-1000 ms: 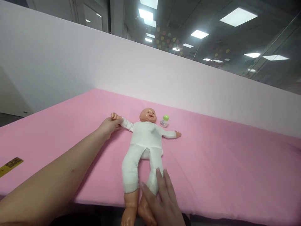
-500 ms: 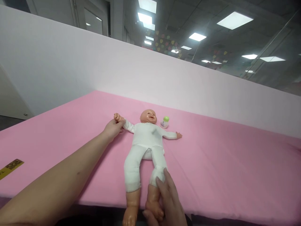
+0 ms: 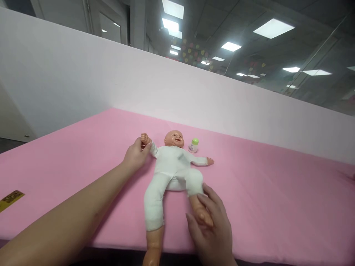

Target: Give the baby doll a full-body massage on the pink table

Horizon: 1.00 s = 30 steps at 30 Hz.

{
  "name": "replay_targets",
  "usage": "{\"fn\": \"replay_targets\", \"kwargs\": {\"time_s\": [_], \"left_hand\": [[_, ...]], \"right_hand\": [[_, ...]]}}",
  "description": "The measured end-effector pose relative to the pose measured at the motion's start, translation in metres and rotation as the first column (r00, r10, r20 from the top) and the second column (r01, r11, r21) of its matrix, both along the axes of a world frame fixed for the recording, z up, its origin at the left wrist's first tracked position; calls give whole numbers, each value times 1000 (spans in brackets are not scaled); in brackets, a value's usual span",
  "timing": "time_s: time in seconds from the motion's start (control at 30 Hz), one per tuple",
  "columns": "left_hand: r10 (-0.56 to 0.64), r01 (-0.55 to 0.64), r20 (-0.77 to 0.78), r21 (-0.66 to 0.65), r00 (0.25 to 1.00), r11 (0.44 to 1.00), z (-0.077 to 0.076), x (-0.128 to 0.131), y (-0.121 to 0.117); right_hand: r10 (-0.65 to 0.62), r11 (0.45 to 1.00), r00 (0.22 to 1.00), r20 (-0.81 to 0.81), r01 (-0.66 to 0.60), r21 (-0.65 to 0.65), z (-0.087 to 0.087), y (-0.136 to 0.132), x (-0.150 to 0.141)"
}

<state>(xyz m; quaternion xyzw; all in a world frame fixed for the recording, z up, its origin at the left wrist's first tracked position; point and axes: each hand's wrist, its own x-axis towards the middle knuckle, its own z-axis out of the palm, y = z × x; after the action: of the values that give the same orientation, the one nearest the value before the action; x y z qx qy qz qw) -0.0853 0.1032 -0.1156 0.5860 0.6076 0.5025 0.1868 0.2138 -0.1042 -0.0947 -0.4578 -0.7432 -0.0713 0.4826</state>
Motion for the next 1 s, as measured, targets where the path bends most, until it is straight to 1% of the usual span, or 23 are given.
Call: {"fn": "replay_targets", "kwargs": {"time_s": [0.07, 0.13, 0.23, 0.3, 0.37, 0.47, 0.53, 0.6, 0.7, 0.73, 0.8, 0.9, 0.97, 1.0], "left_hand": [[13, -10, -125, 25, 992, 1000, 3, 9, -4], [4, 8, -244, 48, 970, 999, 5, 18, -7], [-39, 94, -407, 117, 913, 989, 4, 30, -9], [-54, 169, -521, 176, 852, 970, 1, 36, -8], [-61, 234, -634, 193, 771, 953, -3, 41, -6], [-85, 272, -756, 126, 649, 954, -8, 45, -5], [-101, 273, -790, 87, 605, 958, -9, 45, -6], [-123, 277, -796, 58, 593, 959, -8, 44, -8], [-165, 298, -764, 37, 623, 954, -7, 42, -8], [-175, 300, -740, 38, 650, 953, -8, 41, -8], [-193, 288, -651, 42, 734, 957, -9, 39, -7], [-222, 263, -426, 40, 877, 964, -14, 32, -1], [-234, 248, -218, 43, 948, 968, -18, 24, 5], [-230, 235, -88, 43, 969, 971, -19, 21, 8]], "right_hand": [[-2, 998, 1000, -9, 2, -63, 16, 15, -4], [22, 986, 1000, 2, -21, -163, 28, 30, -7], [75, 950, 996, 40, -59, -305, 43, 50, -9], [93, 932, 994, 51, -69, -357, 48, 60, -10], [104, 917, 993, 47, -78, -392, 51, 68, -11], [114, 901, 993, 34, -89, -425, 47, 77, -15], [114, 898, 993, 20, -94, -430, 41, 81, -18], [112, 901, 994, -1, -102, -423, 35, 84, -22], [110, 912, 994, -23, -110, -396, 28, 85, -27], [106, 917, 994, -25, -108, -383, 27, 84, -27], [86, 934, 996, -32, -92, -345, 27, 81, -26], [46, 963, 998, -41, -55, -263, 27, 70, -20], [30, 980, 999, -29, -35, -198, 27, 56, -15], [27, 985, 999, -20, -30, -168, 26, 47, -13]]}}
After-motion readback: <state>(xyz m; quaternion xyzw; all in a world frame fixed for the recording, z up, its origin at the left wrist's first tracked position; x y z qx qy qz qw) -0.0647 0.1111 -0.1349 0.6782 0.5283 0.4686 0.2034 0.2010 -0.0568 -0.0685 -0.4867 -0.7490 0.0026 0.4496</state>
